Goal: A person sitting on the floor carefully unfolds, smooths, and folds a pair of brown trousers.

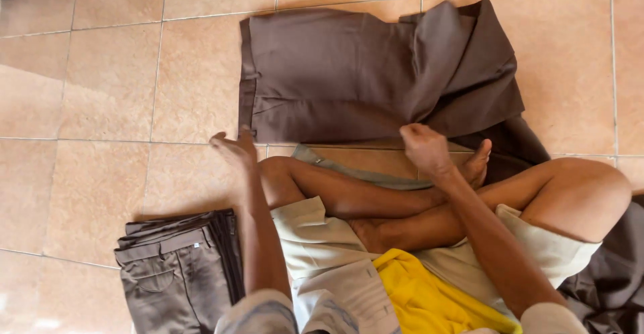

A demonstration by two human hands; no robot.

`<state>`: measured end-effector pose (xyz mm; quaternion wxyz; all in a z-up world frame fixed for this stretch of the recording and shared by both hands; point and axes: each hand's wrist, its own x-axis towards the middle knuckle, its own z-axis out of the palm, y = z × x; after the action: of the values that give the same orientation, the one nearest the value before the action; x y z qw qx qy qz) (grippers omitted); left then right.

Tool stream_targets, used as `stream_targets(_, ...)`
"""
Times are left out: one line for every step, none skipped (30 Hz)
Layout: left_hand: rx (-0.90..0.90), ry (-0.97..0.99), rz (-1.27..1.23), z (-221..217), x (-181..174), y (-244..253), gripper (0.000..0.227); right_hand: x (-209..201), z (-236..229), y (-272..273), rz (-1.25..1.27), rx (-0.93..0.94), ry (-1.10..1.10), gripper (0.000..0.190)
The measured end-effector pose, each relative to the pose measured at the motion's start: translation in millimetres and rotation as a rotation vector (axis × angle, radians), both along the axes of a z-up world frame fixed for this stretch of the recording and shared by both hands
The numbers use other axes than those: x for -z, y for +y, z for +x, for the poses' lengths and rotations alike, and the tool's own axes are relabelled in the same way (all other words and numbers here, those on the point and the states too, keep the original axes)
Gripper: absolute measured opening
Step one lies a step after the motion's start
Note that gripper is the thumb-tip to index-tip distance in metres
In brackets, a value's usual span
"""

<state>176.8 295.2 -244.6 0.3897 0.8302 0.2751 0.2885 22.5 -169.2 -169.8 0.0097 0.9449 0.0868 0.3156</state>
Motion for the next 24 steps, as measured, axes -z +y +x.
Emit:
stream_targets(0.422,-0.171,-0.166,-29.5,-7.4,-29.0,0.045,-1.9,0.7,9.9,0.061,-0.058,0.005,0.005)
stream_targets(0.843,-0.344,-0.334,-59.1,-14.9,-56.7,0.038,-3.9,1.5,21.0,0.122,-0.115,0.009,0.013)
stream_targets(0.840,-0.345,-0.341,-73.1,-57.3,-109.2,0.038,-5.8,2.9,19.8,0.116,-0.115,0.011,0.013)
stream_targets(0.864,-0.074,-0.173,-95.3,-101.0,-160.7,0.053,-7.9,4.2,18.9,0.158,-0.112,0.012,0.012)
stream_targets(0.881,0.197,-0.007,-127.4,-145.2,-212.3,0.072,-9.7,3.7,14.7,0.196,-0.104,0.014,0.012)
stream_targets(0.886,0.197,-0.018,-130.6,-133.3,-232.7,0.072,-10.9,0.2,14.8,0.186,-0.099,0.019,0.012)
stream_targets(1.062,0.295,0.087,-134.1,-122.0,-253.2,0.078,-12.1,-3.2,15.0,0.220,-0.102,0.021,0.009)
stream_targets(1.236,0.393,0.197,-138.1,-111.2,-275.1,0.085,-13.3,-7.0,14.1,0.254,-0.105,0.024,0.007)
stream_targets(1.247,0.395,0.198,-127.9,-81.2,-274.8,0.085,-10.8,-10.4,13.0,0.254,-0.093,0.025,0.007)
stream_targets(1.260,0.334,0.224,-118.0,-51.5,-275.8,0.063,-8.7,-13.9,10.8,0.260,-0.113,0.093,0.004)
stream_targets(1.278,0.270,0.253,-105.5,-22.7,-277.6,0.043,-7.2,-16.2,8.5,0.267,-0.128,0.157,0.008)
stream_targets(1.296,0.268,0.258,-95.1,-13.4,-263.9,0.043,-16.2,-16.3,2.5,0.270,-0.110,0.153,0.008)
stream_targets(1.256,0.264,0.215,-83.2,-3.8,-252.0,0.043,-25.2,-16.5,-4.5,0.355,-0.102,0.217,0.026)
stream_targets(1.216,0.261,0.172,-70.3,5.9,-239.8,0.043,-34.1,-16.6,-10.8,0.442,-0.094,0.280,0.044)
stream_targets(1.225,0.261,0.173,-67.7,-11.0,-229.5,0.043,-30.7,-13.9,-28.9,0.443,-0.085,0.278,0.044)
stream_targets(1.142,0.285,0.128,-64.4,-27.6,-217.7,0.037,-27.1,-11.1,-45.6,0.820,0.046,0.278,0.044)
stream_targets(1.048,0.311,0.085,-62.5,-44.3,-201.9,0.033,-22.8,-6.9,-59.5,1.196,0.173,0.277,0.044)
stream_targets(1.046,0.314,0.086,-63.2,-46.4,-191.6,0.033,-16.4,-5.4,-78.6,1.198,0.172,0.279,0.044)
stream_targets(1.047,0.326,0.061,-63.6,-49.3,-179.3,0.033,-10.0,-1.7,-96.2,1.026,0.444,0.398,0.058)
stream_targets(1.048,0.339,0.037,-64.3,-52.6,-166.5,0.033,-3.7,2.1,-113.1,0.833,0.707,0.506,0.075)
stream_targets(1.043,0.338,0.037,-68.4,-48.9,-164.4,0.033,30.0,7.6,-120.8,0.833,0.702,0.507,0.075)
stream_targets(1.118,0.318,0.021,-72.9,-45.6,-162.0,0.034,63.3,13.0,-128.2,0.727,0.728,0.696,0.082)
stream_targets(1.197,0.291,0.002,-75.6,-41.9,-163.4,0.036,94.7,18.8,-139.2,0.611,0.755,0.875,0.089)
stream_targets(1.196,0.285,0.000,-76.8,-41.8,-167.5,0.036,101.4,23.4,-142.5,0.607,0.755,0.870,0.089)
